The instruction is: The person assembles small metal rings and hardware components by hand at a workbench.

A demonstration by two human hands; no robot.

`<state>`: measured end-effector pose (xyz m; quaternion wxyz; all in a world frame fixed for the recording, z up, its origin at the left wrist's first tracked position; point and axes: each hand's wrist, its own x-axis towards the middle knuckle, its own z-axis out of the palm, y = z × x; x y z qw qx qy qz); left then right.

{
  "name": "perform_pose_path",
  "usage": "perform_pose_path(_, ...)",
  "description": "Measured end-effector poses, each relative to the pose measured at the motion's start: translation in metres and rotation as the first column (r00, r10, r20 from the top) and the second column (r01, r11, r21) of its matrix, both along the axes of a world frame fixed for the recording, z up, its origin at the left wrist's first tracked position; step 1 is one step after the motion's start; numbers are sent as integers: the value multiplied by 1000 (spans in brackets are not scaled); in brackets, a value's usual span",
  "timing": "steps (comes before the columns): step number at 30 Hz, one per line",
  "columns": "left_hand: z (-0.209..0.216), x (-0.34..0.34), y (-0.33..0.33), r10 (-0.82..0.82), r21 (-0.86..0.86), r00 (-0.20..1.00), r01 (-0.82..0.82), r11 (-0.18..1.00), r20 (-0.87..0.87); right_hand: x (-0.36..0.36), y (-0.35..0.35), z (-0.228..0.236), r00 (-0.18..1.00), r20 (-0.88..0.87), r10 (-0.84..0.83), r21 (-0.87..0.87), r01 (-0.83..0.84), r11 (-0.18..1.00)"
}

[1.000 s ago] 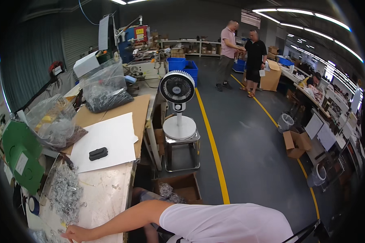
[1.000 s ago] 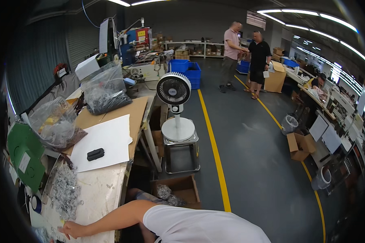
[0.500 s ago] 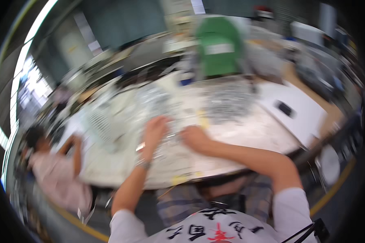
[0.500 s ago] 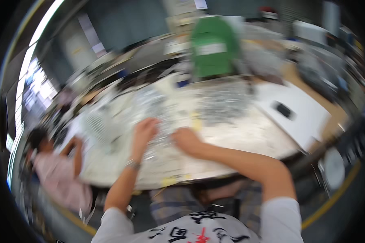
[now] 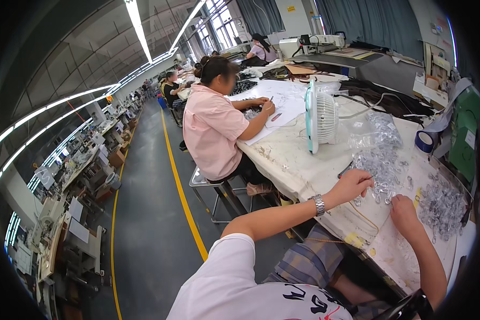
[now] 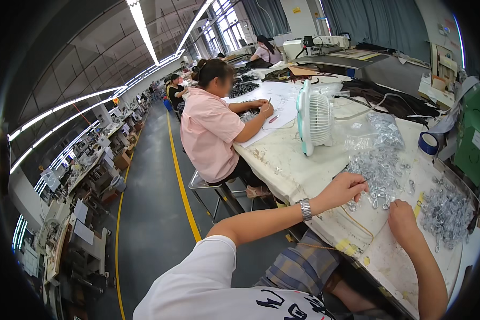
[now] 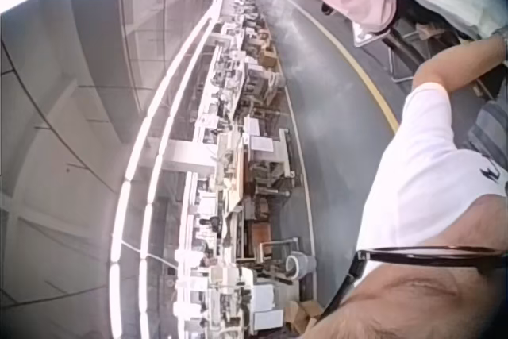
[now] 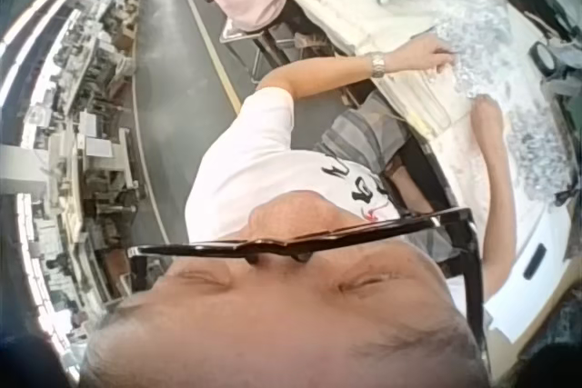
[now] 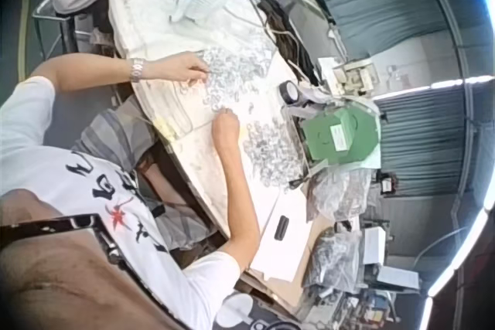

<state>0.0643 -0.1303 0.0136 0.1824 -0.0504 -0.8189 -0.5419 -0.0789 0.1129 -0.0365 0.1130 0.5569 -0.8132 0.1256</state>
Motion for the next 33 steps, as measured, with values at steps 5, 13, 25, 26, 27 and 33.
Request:
perform_pose_path(5, -2, -15, 4, -19, -105, 1000, 18, 994, -11, 16, -3, 1, 987, -157, -43, 155, 67, 986)
perform_pose_path(13, -7, -39, 16, -22, -250, 992, -10, 968, -127, -23, -2, -17, 996, 56, -66, -186, 75, 980)
perform_pose_path(25, -33, -126, 57, -229, -346, 958, 159, 925, -172, -3, 46, -10, 784, 620, -45, -595, 506, 625)
perform_pose_path(26, -32, -129, 49, -312, -159, 949, 314, 936, 40, -9, 32, -24, 887, 460, -43, -676, 381, 631)
perform_pose_path(27, -22, -129, 54, -413, -130, 909, 417, 899, 62, -14, 24, -34, 926, 377, 36, -721, 268, 639)
perform_pose_path(33, -101, -215, 46, -604, -49, 789, 602, 797, -116, -3, 11, -33, 821, 556, 128, -780, 463, 421)
